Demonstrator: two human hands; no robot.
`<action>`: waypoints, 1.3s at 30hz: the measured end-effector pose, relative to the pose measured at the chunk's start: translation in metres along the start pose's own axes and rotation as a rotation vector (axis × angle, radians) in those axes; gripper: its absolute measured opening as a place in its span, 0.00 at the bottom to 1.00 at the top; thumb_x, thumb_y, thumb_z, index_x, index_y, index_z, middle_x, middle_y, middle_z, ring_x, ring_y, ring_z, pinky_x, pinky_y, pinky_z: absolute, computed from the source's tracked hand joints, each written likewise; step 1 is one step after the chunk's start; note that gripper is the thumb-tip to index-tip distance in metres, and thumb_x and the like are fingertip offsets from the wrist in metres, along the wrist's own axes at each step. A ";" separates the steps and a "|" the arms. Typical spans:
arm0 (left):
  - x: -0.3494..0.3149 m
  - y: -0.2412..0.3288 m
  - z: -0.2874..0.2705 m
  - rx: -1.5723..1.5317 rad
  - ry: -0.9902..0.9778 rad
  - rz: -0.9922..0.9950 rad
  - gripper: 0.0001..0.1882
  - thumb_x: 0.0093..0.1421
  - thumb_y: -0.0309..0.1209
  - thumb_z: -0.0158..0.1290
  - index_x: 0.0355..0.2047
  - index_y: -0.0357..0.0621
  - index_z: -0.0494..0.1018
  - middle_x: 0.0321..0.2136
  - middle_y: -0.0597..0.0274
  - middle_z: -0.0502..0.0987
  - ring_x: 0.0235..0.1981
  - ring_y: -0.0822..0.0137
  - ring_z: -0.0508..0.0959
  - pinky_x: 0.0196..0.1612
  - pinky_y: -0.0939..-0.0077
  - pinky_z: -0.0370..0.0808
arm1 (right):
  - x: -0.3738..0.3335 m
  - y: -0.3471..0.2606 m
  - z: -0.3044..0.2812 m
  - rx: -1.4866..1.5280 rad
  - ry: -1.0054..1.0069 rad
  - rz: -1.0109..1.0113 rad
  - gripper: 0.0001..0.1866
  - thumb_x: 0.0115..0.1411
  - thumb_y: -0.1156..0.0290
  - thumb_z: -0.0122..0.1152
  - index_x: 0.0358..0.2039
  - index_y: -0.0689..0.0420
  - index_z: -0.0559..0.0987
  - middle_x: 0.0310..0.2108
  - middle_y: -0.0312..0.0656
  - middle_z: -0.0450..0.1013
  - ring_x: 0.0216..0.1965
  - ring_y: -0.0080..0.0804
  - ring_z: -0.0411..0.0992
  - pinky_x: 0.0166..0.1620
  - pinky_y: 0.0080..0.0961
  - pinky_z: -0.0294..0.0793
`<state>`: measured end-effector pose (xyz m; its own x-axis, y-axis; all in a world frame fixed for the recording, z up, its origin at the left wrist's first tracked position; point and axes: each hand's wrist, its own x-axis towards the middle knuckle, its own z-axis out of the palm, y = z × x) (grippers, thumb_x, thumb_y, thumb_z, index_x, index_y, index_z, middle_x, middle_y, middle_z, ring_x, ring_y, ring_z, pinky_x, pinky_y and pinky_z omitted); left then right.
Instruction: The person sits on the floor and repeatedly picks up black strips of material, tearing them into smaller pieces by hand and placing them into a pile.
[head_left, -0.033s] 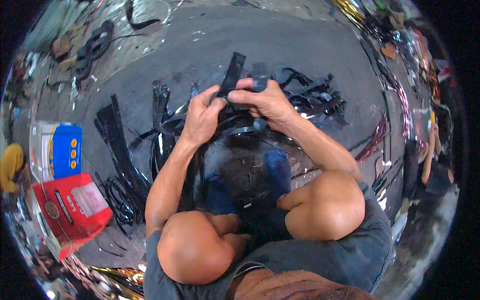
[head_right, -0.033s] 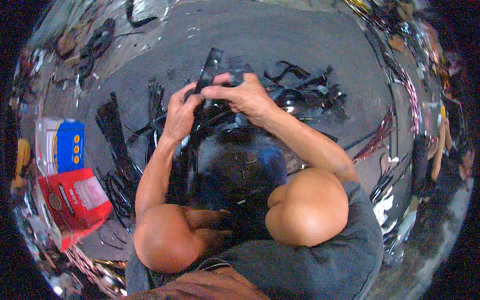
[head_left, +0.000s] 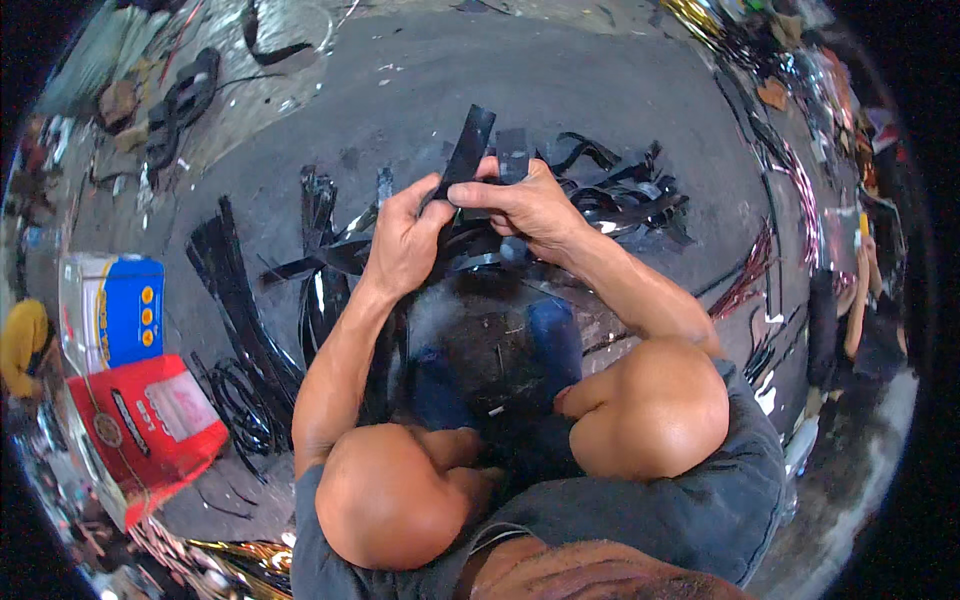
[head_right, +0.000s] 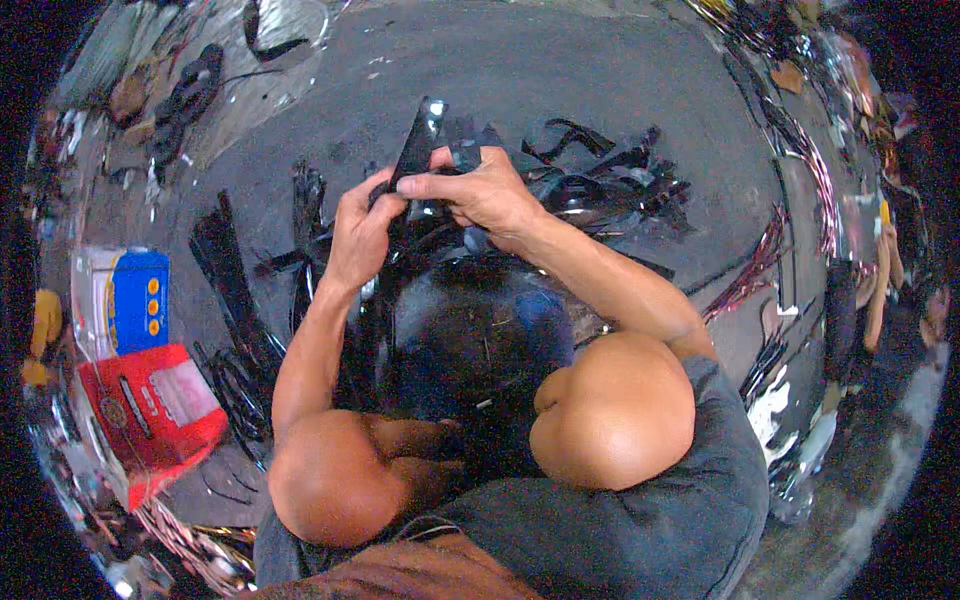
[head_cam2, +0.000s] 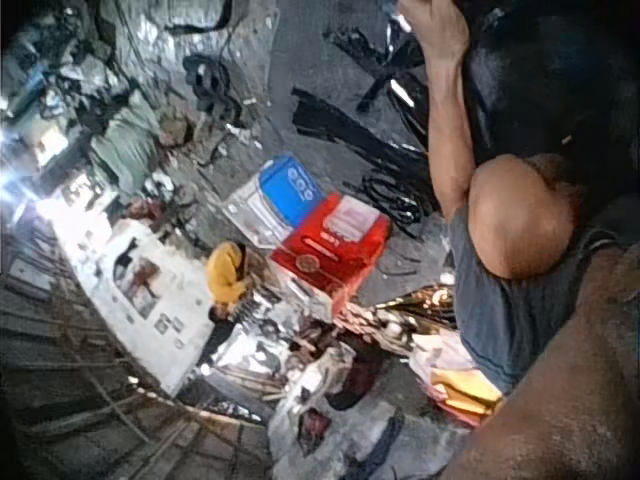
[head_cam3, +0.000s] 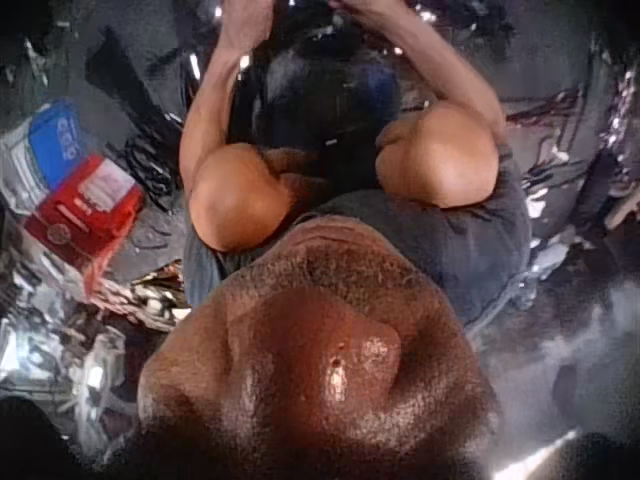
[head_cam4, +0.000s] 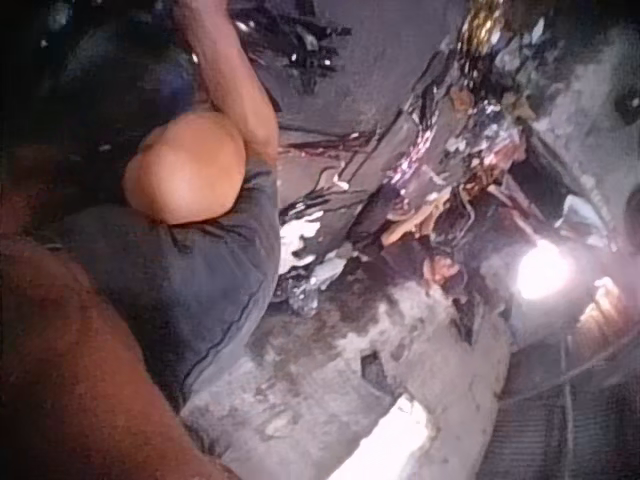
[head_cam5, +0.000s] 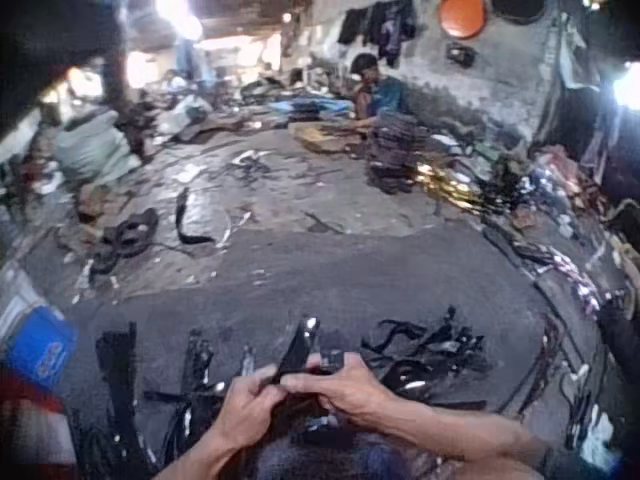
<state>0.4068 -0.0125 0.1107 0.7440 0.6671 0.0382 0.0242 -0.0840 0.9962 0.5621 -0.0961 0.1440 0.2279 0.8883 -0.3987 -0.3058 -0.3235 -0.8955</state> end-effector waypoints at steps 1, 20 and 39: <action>-0.001 0.002 0.006 -0.029 -0.035 -0.018 0.13 0.57 0.26 0.45 0.40 0.34 0.74 0.24 0.66 0.72 0.28 0.77 0.68 0.33 0.78 0.67 | -0.003 0.002 -0.005 0.081 0.033 0.016 0.09 0.49 0.67 0.73 0.24 0.51 0.78 0.17 0.25 0.67 0.14 0.13 0.56 0.18 0.16 0.50; 0.006 0.002 -0.001 1.260 0.002 0.563 0.18 0.36 0.31 0.63 0.27 0.48 0.66 0.23 0.63 0.68 0.23 0.61 0.76 0.23 0.66 0.73 | 0.001 0.008 -0.057 0.429 0.028 0.323 0.15 0.60 0.55 0.61 0.31 0.54 0.73 0.21 0.30 0.66 0.11 0.12 0.53 0.13 0.11 0.52; -0.007 0.008 0.034 -0.002 -0.007 -0.125 0.13 0.64 0.33 0.53 0.23 0.43 0.69 0.18 0.76 0.65 0.22 0.83 0.61 0.24 0.84 0.58 | -0.022 0.030 -0.025 0.079 -0.042 -0.063 0.11 0.62 0.56 0.59 0.32 0.48 0.75 0.24 0.25 0.67 0.23 0.13 0.62 0.23 0.14 0.58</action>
<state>0.4245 -0.0428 0.1155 0.7399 0.6670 -0.0871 0.1158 0.0013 0.9933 0.5707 -0.1338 0.1211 0.2103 0.9195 -0.3320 -0.3643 -0.2414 -0.8995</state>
